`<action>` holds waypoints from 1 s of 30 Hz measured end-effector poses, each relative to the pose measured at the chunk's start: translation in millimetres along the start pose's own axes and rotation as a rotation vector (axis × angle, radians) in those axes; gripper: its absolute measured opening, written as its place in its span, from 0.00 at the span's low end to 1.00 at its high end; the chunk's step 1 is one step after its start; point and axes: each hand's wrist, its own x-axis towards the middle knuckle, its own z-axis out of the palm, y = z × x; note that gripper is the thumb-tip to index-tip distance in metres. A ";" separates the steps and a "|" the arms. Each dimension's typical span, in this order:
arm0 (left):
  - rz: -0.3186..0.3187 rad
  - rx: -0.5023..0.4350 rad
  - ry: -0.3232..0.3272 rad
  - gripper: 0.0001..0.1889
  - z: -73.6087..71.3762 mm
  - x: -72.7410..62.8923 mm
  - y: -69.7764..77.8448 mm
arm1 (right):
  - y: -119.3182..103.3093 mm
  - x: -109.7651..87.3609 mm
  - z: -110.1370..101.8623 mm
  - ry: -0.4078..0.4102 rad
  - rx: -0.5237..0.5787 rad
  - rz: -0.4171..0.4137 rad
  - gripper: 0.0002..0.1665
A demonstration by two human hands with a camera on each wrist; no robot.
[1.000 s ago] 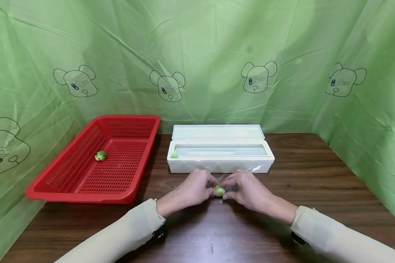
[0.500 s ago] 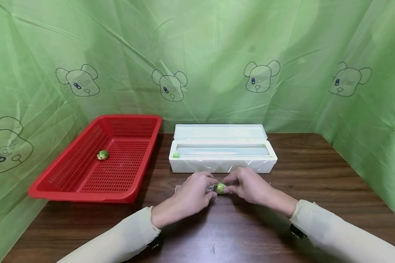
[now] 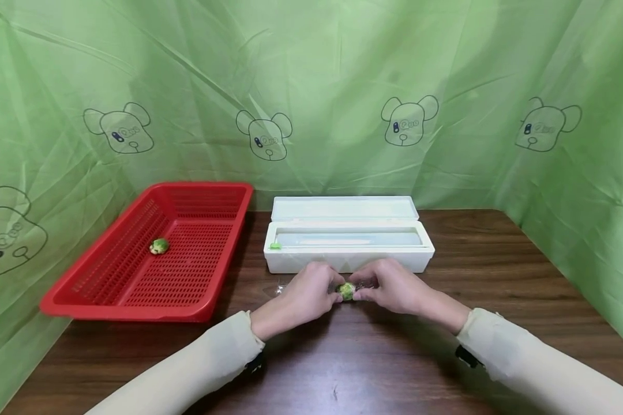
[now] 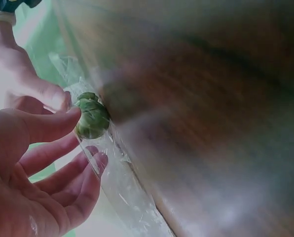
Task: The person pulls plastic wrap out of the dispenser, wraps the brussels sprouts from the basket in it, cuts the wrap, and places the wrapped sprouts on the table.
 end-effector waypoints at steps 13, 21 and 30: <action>0.033 0.142 0.013 0.11 -0.6 7.5 -4.3 | 1.2 -1.0 13.4 0.179 -0.268 -0.053 0.22; 0.042 0.080 0.037 0.16 1.0 0.4 -7.2 | 4.2 3.4 16.1 0.169 -0.182 0.017 0.16; 0.006 0.038 0.054 0.14 0.2 -4.1 -12.5 | 8.1 3.0 11.4 0.084 0.078 0.110 0.10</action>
